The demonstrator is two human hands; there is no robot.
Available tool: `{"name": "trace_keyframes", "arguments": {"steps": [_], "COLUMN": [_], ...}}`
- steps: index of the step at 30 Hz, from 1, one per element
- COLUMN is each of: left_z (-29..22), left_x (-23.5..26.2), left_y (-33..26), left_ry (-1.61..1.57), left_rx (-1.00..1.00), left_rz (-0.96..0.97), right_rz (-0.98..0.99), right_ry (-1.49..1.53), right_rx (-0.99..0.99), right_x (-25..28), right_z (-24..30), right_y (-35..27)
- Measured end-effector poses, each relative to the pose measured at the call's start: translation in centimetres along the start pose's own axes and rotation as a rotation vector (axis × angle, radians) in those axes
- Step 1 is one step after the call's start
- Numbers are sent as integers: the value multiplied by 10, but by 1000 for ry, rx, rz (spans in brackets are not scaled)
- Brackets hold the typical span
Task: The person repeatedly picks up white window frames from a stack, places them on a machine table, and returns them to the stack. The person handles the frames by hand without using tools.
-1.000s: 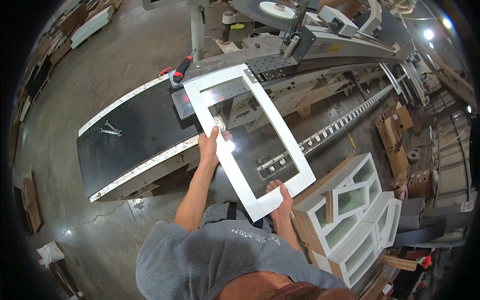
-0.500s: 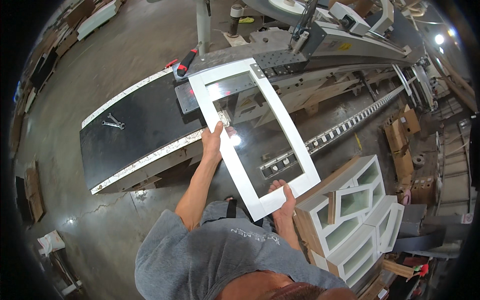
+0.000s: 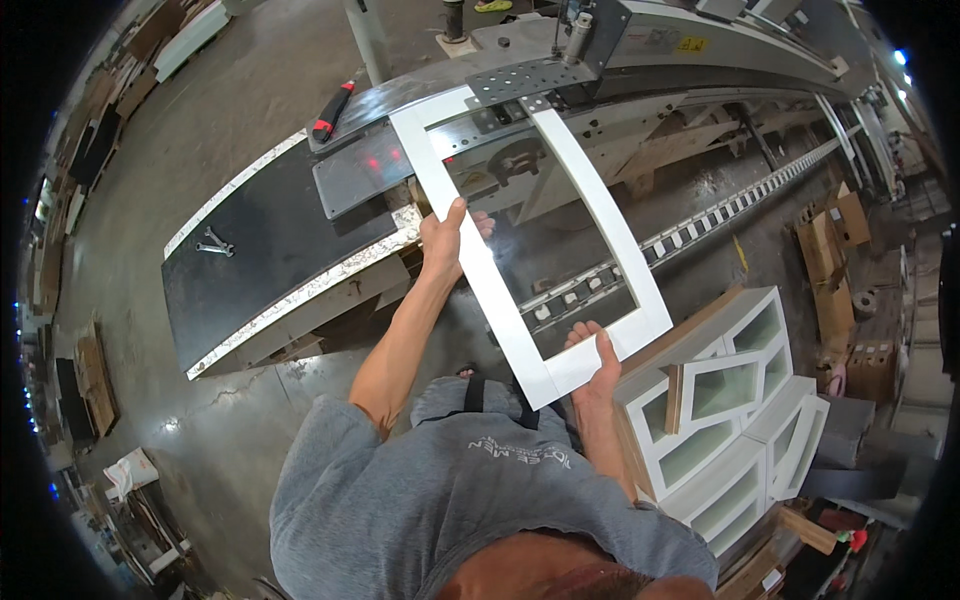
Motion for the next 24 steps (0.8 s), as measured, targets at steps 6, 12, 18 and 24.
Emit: {"name": "trace_keyframes", "arguments": {"steps": [6, 12, 18, 24], "left_z": [28, 55, 87, 95], "left_x": [-61, -114, -172, -195], "left_y": [23, 44, 72, 116], "left_ry": [37, 59, 124, 394], "left_rx": [-10, -18, -81, -58], "left_rz": [-18, -28, 30, -195], "right_rz": [26, 31, 131, -33], "right_ry": [28, 36, 151, 228], "right_rx": [-9, 8, 35, 191], "right_x": [18, 33, 47, 99], "right_z": [55, 104, 151, 179], "right_y": [47, 86, 126, 138]}}
Point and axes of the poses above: each hand's wrist, its own y-axis towards the middle knuckle, its own x-axis out of the back of the hand, z = x × y, the point moved 5 cm from there along y, towards the middle knuckle, and after that the axes turned 1 degree about y, right-handed, at the moved point
